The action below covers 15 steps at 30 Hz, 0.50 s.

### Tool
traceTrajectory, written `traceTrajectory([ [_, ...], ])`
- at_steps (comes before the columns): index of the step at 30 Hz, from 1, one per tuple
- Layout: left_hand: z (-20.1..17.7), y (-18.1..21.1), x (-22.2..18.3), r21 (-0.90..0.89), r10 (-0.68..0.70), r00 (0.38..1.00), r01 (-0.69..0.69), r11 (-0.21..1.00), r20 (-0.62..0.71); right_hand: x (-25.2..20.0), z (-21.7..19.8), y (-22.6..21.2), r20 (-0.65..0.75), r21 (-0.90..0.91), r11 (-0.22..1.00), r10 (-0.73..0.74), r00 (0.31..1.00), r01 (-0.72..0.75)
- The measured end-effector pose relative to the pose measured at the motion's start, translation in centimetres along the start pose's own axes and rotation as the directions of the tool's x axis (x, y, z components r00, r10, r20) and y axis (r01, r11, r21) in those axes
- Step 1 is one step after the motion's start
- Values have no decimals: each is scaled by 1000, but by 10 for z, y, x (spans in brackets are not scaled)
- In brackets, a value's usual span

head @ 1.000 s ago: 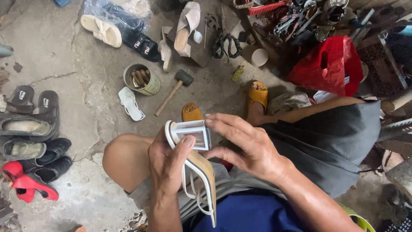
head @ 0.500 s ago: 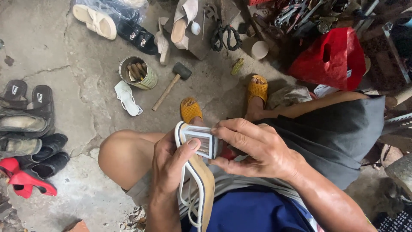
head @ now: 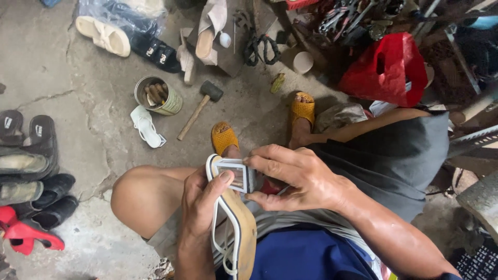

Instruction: Applying adhesive to a shoe heel and attaching it to the sole of a sandal.

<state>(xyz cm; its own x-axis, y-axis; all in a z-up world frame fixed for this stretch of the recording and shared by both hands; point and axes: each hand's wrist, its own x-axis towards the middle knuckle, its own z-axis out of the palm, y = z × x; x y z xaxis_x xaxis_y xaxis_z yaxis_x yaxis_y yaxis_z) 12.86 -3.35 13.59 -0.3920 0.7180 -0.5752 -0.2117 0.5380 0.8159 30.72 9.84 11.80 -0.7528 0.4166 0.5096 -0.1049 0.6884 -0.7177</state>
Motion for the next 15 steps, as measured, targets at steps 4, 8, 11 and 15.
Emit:
traceTrajectory([
  [4, -1, -6, 2, -23, -2, 1000, 2, 1000, 5, -3, 3, 3, 8, 0, 1000, 6, 1000, -6],
  [8, -5, -6, 4, -97, -130, 991, 129, 987, -8, -1, 2, 5, 22, 29, 999, 29, 999, -29],
  [11, -4, -1, 5, -246, -204, 978, 205, 947, 29, 6, -3, 2, 24, 266, 960, 77, 997, -81],
  [15, -2, -7, 10, -364, -200, 980, 192, 911, 16, -14, 21, 6, 176, 615, 584, 554, 814, -530],
])
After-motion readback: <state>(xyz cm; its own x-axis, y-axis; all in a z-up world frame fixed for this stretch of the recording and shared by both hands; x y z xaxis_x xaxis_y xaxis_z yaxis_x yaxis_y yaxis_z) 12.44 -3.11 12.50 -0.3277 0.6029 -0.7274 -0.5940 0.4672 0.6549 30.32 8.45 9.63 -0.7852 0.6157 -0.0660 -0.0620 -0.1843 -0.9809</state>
